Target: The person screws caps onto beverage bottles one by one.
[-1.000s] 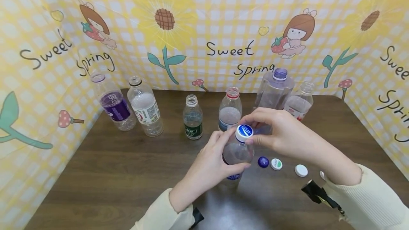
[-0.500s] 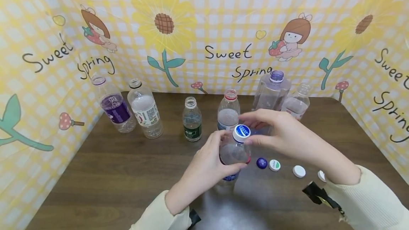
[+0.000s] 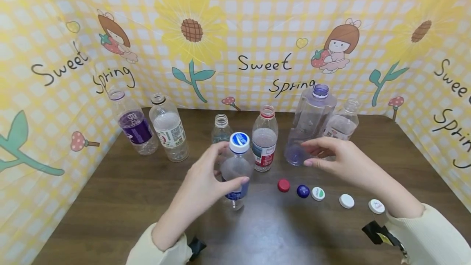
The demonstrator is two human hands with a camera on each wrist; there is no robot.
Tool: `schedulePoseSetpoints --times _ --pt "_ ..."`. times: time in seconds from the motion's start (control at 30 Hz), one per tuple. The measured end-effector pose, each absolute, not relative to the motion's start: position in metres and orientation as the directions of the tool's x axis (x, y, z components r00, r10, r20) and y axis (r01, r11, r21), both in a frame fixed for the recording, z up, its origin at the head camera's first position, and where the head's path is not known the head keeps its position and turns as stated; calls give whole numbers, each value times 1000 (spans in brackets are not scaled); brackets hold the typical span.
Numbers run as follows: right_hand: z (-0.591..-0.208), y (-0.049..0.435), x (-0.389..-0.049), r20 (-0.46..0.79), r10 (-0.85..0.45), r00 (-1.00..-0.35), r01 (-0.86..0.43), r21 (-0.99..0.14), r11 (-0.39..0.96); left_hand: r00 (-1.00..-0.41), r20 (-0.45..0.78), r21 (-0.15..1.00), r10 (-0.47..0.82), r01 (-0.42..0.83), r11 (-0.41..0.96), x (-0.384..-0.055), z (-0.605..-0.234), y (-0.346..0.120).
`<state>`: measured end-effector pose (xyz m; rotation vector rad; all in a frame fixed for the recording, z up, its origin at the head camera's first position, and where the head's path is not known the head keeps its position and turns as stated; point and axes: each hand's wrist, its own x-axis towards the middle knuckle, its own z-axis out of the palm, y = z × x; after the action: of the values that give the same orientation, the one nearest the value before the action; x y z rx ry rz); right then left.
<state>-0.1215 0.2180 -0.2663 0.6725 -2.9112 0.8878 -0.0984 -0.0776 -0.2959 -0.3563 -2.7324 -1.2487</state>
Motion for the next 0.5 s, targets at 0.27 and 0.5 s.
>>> schedulePoseSetpoints --times 0.27,0.5 --pt "-312 239 -127 140 -382 -913 -405 -400 822 -983 176 749 53 168 640 -109 -285 -118" --pt "-346 255 -130 25 -336 -942 -318 -393 863 -988 131 799 -81 57 599 -121 -282 -139"
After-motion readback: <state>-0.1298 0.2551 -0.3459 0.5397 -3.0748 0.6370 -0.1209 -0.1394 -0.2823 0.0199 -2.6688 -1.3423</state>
